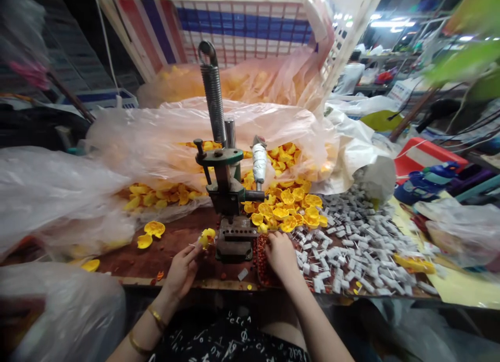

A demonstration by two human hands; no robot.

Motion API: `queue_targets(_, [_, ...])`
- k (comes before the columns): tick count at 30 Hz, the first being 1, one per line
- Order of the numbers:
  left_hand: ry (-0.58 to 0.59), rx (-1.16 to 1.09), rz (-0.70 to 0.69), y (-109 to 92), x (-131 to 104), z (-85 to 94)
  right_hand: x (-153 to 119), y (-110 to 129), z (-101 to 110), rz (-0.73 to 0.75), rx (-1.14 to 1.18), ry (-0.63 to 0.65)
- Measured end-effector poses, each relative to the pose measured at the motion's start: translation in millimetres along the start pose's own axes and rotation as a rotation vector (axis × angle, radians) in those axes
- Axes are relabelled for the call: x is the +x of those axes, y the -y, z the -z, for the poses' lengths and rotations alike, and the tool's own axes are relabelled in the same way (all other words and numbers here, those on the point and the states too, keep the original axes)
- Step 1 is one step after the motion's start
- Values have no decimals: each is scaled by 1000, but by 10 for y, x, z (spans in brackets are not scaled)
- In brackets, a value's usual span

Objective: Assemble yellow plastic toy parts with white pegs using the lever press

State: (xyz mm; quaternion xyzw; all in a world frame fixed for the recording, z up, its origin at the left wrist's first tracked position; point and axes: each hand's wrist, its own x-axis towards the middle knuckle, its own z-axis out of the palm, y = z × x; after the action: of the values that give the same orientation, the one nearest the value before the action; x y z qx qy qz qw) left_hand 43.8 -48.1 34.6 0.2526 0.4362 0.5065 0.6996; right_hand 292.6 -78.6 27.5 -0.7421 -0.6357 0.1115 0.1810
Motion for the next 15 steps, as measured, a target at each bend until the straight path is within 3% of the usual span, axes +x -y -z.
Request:
queue_targets(3, [-5,-11,1,50,7,-22,-15,221,46,25,366,-43])
queue_targets(6, [12,-8,-17,107,10,-83,-29,572,-44,150,656,-5])
queue_targets(10, [62,3,-5,121,-12,-153,-14,847,-236,241,705,-28])
queue_targets(15, [32,-34,45,106,-31,-170,-4,835,-286,339,665,-90])
